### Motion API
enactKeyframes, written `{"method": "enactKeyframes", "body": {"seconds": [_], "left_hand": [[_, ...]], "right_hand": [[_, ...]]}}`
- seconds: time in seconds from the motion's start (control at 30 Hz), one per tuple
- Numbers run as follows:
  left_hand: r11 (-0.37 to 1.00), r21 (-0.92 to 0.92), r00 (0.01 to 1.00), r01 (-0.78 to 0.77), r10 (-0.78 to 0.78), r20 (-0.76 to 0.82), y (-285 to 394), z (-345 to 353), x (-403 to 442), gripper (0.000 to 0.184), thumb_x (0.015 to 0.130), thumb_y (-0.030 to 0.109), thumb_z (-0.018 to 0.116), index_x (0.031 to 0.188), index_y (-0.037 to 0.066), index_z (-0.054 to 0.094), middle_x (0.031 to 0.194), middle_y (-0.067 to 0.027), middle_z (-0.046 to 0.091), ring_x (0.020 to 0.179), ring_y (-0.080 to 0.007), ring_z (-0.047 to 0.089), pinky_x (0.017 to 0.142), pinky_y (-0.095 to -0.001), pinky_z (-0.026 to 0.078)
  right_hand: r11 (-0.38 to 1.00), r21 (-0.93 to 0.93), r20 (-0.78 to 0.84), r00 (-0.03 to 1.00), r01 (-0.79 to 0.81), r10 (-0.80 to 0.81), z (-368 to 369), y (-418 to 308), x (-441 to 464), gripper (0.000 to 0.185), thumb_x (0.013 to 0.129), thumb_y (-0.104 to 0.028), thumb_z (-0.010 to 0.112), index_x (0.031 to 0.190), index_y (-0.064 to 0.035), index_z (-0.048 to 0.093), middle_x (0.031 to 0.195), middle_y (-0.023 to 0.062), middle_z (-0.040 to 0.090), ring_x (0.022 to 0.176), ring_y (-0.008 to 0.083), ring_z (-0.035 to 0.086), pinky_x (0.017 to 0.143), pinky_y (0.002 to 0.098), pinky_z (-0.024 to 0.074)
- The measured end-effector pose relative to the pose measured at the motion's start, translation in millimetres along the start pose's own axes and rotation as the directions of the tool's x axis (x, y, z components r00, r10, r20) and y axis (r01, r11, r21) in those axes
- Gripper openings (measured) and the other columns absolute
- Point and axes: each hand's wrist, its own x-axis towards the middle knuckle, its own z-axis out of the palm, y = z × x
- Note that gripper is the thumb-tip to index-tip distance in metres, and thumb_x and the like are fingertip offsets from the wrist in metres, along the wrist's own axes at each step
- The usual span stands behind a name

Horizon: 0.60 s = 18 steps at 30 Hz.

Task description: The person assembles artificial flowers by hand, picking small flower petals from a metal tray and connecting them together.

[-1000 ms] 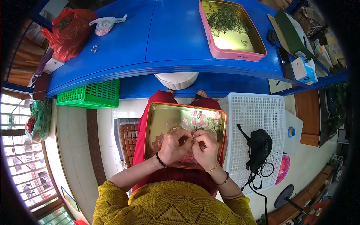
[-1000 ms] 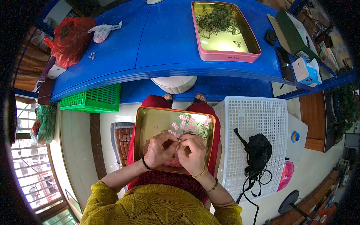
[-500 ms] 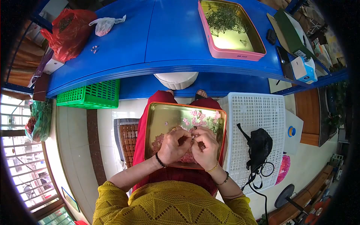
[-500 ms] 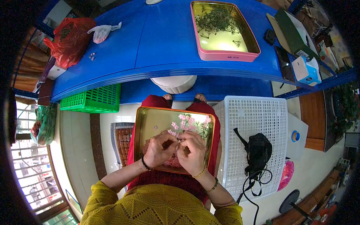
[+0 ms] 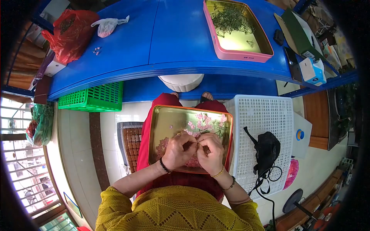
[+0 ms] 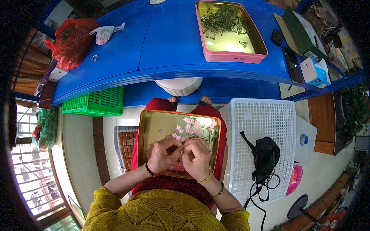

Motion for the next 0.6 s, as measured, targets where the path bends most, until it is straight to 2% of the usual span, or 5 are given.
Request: {"method": "enactKeyframes", "body": {"seconds": [0.27,0.6], "left_hand": [[0.993,-0.060,0.995,0.099,-0.099,0.003,1.7,-2.5,-3.1,0.005,0.075,0.000,0.065,0.079,0.000,0.063,0.072,-0.0140,0.063,0.066,-0.0290,0.062,0.062,-0.0357,0.049],[1.000,-0.020,0.999,-0.007,0.006,-0.041,2.4,-3.5,-3.7,0.008,0.073,-0.003,0.066,0.078,0.000,0.061,0.072,-0.0145,0.062,0.066,-0.0297,0.062,0.061,-0.0360,0.049]], "right_hand": [[0.999,0.042,0.019,1.000,0.014,-0.015,1.3,-0.6,0.4,0.017,0.069,0.011,0.061,0.075,-0.0023,0.052,0.084,0.0108,0.062,0.085,0.0281,0.060,0.076,0.0373,0.0478],[0.997,0.047,0.032,0.998,0.057,-0.058,0.8,-1.6,0.8,0.016,0.071,0.011,0.060,0.078,-0.0011,0.052,0.084,0.0116,0.060,0.087,0.0289,0.060,0.076,0.0376,0.0479]]}}
